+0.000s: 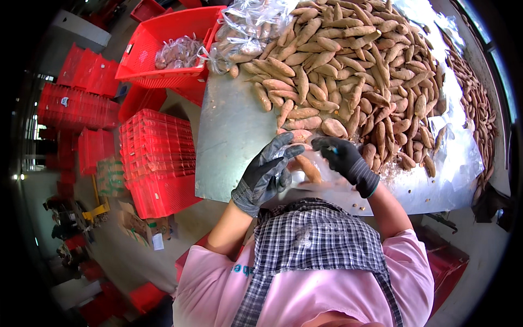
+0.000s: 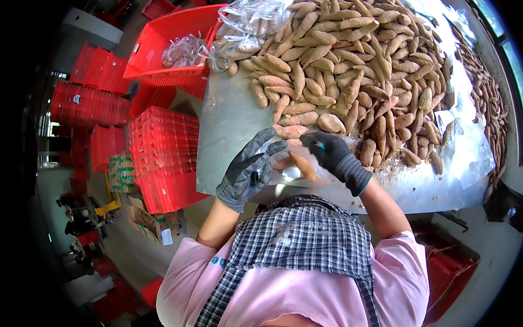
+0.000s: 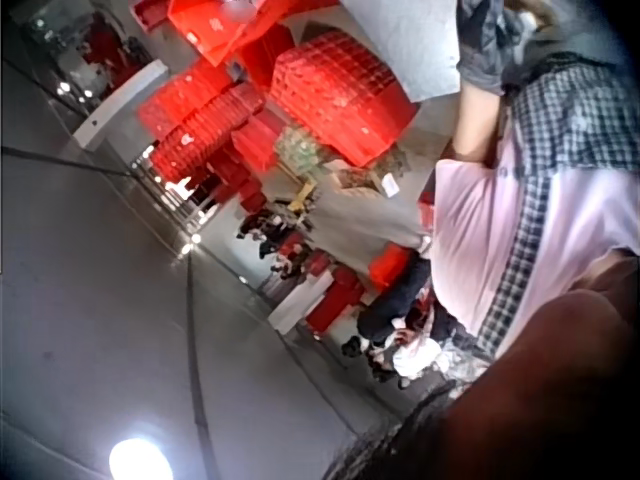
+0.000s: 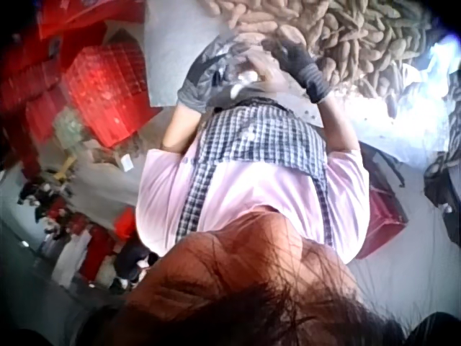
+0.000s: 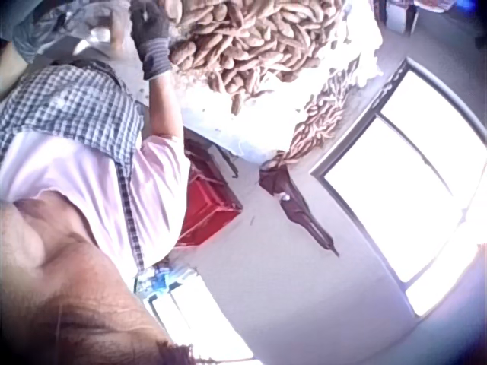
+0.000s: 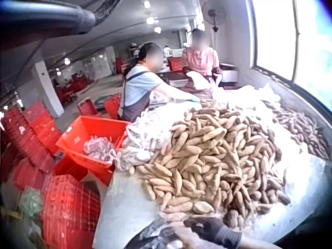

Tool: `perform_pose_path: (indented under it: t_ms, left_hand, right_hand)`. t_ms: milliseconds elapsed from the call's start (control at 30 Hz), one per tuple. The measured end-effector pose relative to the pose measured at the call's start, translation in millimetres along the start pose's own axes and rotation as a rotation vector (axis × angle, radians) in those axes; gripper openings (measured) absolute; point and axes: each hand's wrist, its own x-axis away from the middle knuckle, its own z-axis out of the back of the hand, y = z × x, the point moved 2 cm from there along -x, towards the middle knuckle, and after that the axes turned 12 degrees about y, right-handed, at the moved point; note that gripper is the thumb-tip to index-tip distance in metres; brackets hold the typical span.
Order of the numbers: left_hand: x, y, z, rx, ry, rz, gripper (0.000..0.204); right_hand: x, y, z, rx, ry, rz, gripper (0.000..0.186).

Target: The person stands at a metal table and repeatedly picks up sweet potatoes from a large pile. They place the potatoes into clear plastic bags, arranging them by hand. The person works continuously, filling multiple bags and placing them into red crates nearby.

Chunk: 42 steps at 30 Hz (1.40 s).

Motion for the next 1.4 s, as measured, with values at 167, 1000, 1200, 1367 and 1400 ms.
perform_pose_path:
  t_ms: [167, 1000, 1200, 1367, 1400]
  left_hand:
    - [8, -2, 15, 0.091, -0.008, 0.151, 0.061]
    - [-33, 13, 20, -0.032, -0.015, 0.147, 0.069]
    - [-17, 12, 18, 0.110, -0.064, 0.299, 0.070]
    - [3, 9, 13, 0.084, 0.016, 0.248, 0.069]
    - [5, 11, 12, 0.091, -0.002, 0.230, 0.069]
  right_hand:
    - [-42, 34, 9, -0.302, 0.059, -0.182, 0.023]
    - [-252, 70, -70, 0.491, -0.142, 0.399, 0.049]
    - [-213, 32, -58, 0.776, -0.025, 0.288, 0.054]
    - [-209, 34, -70, 0.688, -0.116, 0.237, 0.060]
    - [-205, 31, -70, 0.742, -0.117, 0.262, 0.061]
